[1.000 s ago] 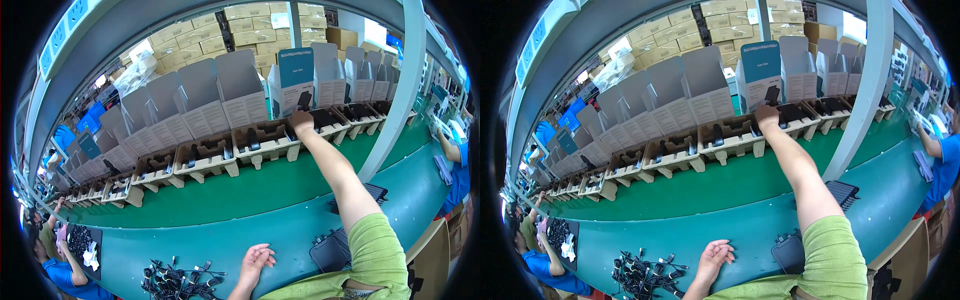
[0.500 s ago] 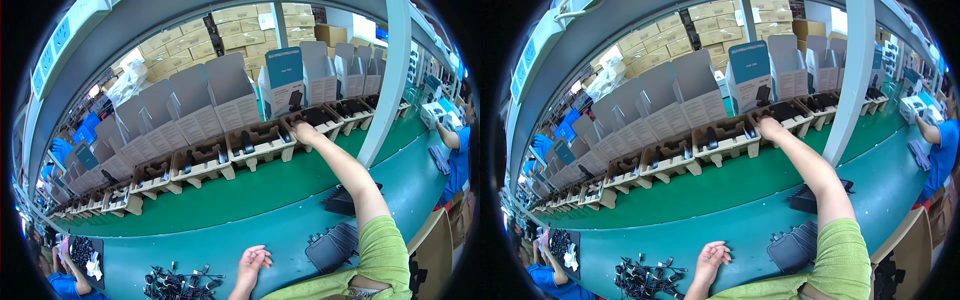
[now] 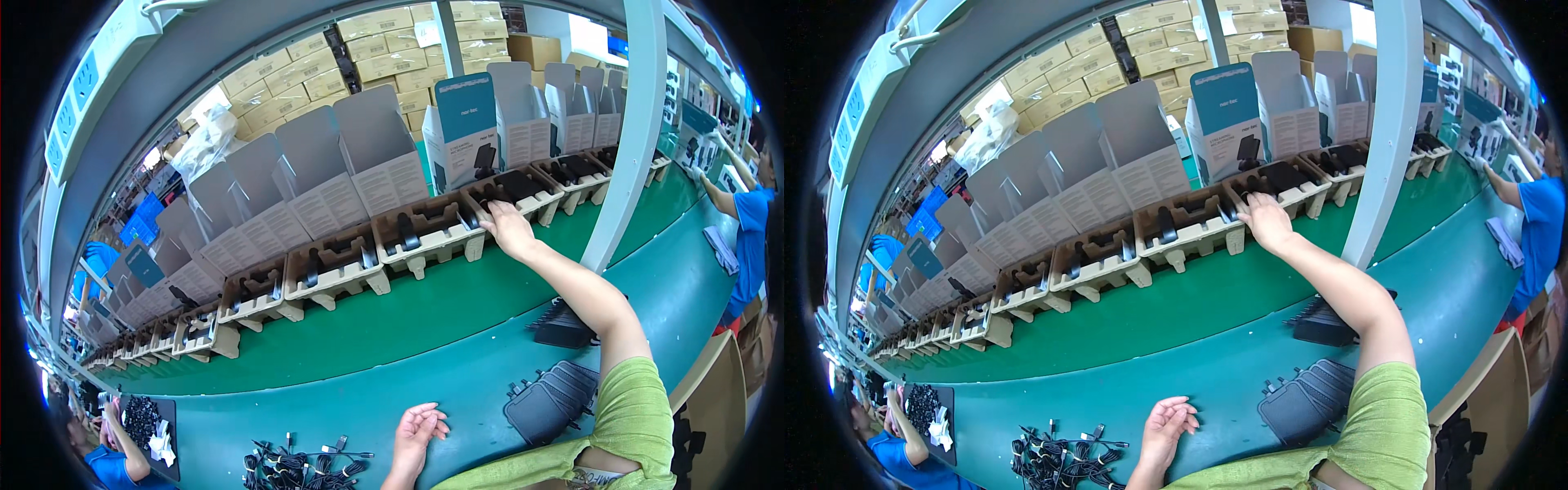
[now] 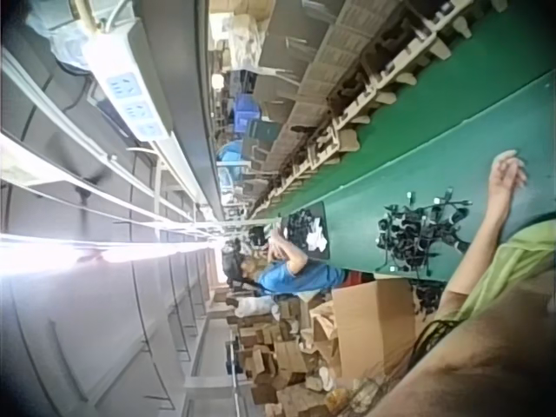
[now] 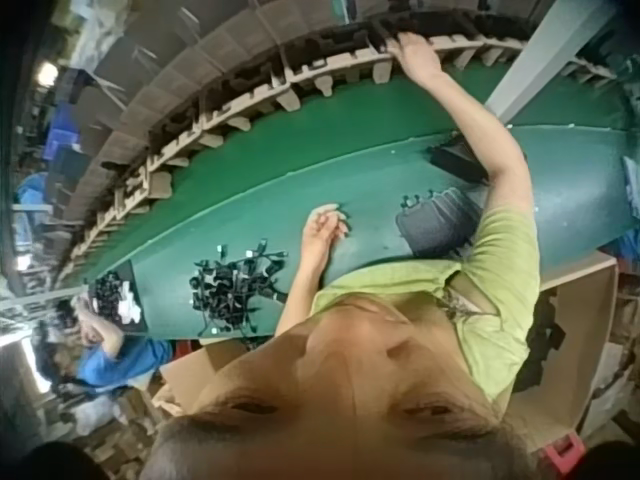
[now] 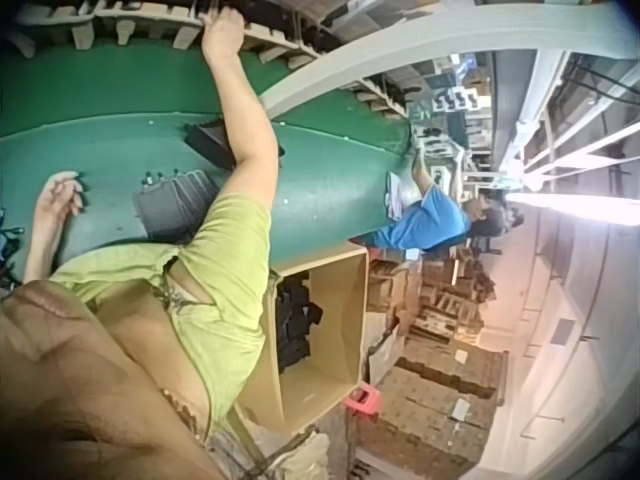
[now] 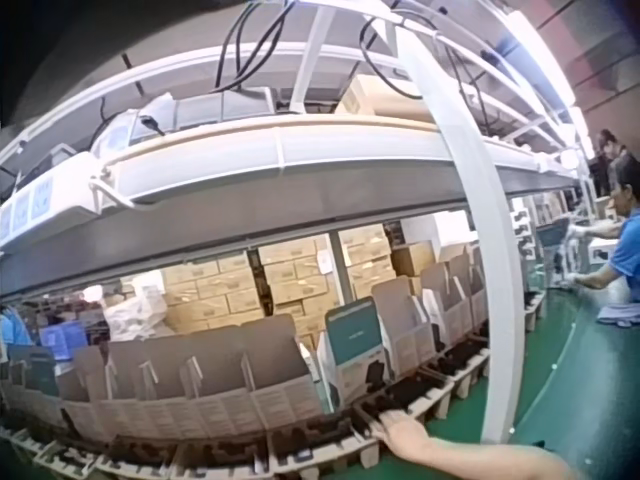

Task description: Assembling and organizing electronic power adapters on a factory production line.

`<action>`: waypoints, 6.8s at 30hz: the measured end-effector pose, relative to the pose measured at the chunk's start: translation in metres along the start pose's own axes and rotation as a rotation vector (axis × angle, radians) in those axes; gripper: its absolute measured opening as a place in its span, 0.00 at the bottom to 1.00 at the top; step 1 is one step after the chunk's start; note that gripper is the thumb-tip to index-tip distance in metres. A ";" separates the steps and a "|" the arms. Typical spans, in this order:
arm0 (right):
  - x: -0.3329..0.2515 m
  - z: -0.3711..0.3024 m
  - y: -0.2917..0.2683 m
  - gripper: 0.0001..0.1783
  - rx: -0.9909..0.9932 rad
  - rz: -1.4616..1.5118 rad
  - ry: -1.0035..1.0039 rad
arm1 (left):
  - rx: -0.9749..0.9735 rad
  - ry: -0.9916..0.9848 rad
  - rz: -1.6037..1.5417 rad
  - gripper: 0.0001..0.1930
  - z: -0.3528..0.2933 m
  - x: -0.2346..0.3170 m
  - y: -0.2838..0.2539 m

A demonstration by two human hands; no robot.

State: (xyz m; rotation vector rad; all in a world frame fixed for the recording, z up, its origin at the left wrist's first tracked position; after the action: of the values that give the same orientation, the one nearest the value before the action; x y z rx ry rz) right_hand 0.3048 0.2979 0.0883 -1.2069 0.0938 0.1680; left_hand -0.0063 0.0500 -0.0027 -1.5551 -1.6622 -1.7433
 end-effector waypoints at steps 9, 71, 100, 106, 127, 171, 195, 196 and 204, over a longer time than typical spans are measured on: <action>-0.005 -0.009 -0.012 0.27 -0.058 -0.160 -0.164 | 0.018 -0.003 0.010 0.10 -0.002 0.005 -0.002; -0.241 -0.230 -0.058 0.29 -0.827 0.500 -0.203 | 0.175 0.199 0.339 0.10 -0.042 0.046 -0.041; -0.267 -0.188 0.000 0.11 -0.910 1.336 0.051 | 0.032 -0.021 0.142 0.08 -0.044 0.020 -0.044; -0.277 -0.186 -0.009 0.12 -0.789 1.405 0.113 | -0.098 0.051 0.031 0.07 -0.042 0.026 -0.046; -0.298 -0.175 -0.014 0.11 -0.763 1.329 0.056 | -0.139 0.087 0.312 0.12 -0.050 0.033 -0.053; -0.358 -0.065 0.012 0.10 -0.309 0.168 -0.641 | -0.126 0.037 0.325 0.11 -0.041 0.025 -0.074; -0.632 -0.225 0.112 0.20 -0.974 0.537 -0.799 | -0.244 0.418 0.674 0.17 -0.001 -0.039 -0.085; -0.617 -0.210 0.108 0.17 -0.837 0.508 -0.906 | -0.230 0.180 0.667 0.10 -0.020 -0.004 -0.076; -0.505 -0.150 0.081 0.10 -1.102 1.271 -0.258 | 0.208 0.369 0.060 0.11 -0.039 0.049 -0.107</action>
State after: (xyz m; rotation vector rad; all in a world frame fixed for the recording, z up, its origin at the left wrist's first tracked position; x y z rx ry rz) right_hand -0.2036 0.1452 0.0424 -2.0379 0.5943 1.6489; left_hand -0.1276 0.0721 -0.0126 -1.1023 -1.5366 -1.6451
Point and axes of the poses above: each hand's wrist, its own z-axis towards the middle knuckle, its own y-axis out of the palm, x = y × z, the point moved 7 cm from there along z, towards the middle knuckle, and after that the axes turned 10 degrees about -x, right-handed, at the moved point
